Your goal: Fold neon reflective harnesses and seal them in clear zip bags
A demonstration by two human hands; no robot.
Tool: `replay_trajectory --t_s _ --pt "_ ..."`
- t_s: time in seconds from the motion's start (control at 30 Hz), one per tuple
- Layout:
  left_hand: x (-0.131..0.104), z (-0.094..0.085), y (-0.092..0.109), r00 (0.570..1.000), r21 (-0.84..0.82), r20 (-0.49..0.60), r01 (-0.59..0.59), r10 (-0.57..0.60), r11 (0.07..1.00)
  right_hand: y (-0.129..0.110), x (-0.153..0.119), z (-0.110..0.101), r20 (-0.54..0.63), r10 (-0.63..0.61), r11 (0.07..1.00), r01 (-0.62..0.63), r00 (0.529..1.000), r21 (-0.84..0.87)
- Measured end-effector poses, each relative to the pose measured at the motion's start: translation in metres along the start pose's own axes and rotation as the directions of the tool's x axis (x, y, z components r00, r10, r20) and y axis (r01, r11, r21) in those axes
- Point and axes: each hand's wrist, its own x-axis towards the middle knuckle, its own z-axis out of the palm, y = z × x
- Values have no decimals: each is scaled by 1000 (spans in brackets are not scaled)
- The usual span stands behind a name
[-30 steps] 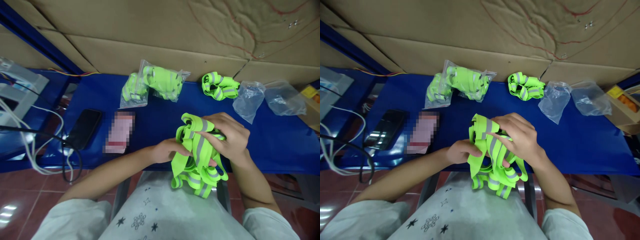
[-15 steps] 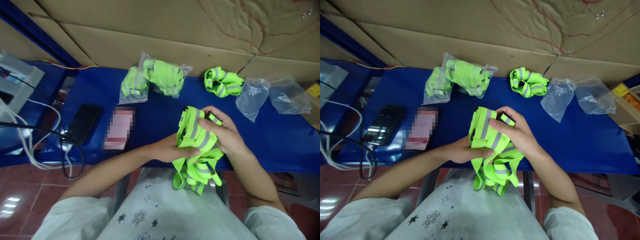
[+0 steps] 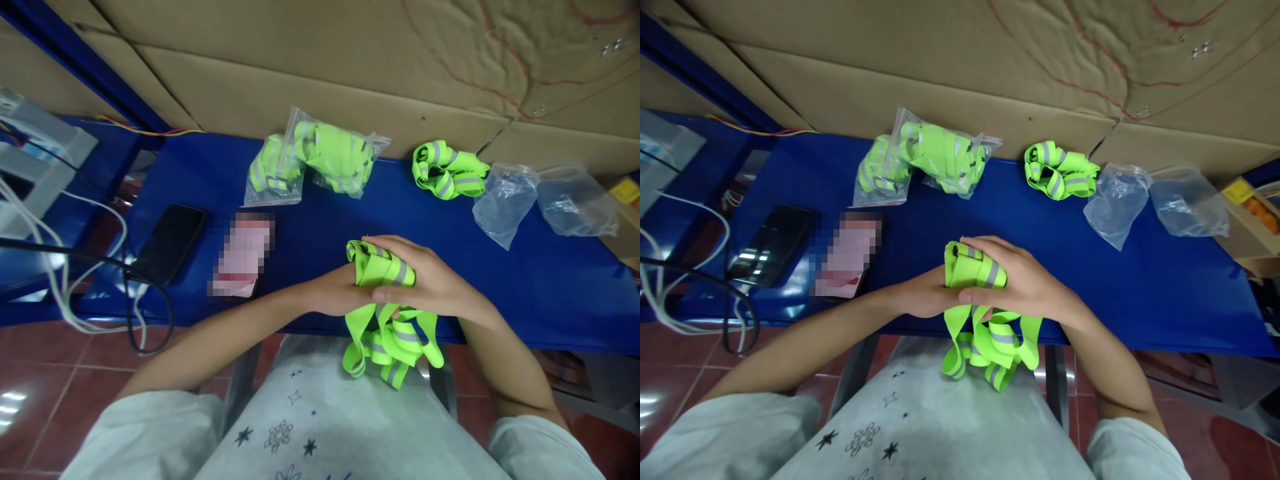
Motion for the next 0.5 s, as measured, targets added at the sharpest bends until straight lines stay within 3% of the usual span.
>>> replay_trajectory --t_s 0.1,0.2,0.33,0.4,0.5 --pt "2 -1 -3 1000 -23 28 8 -8 1000 -1 -1 2 53 131 984 -136 990 114" --pt "3 -1 -3 999 -130 -46 9 -15 991 -3 -1 4 34 232 940 -233 972 247" --pt "2 1 1 994 -278 -53 75 -93 958 -7 -2 3 -222 31 999 -29 975 16" --pt "0 5 4 994 -289 -18 96 -106 953 -10 -5 1 -383 -34 996 0 923 -90" --pt "-5 12 9 995 -179 30 103 -100 978 -15 -13 -1 -552 23 995 -71 834 -65"
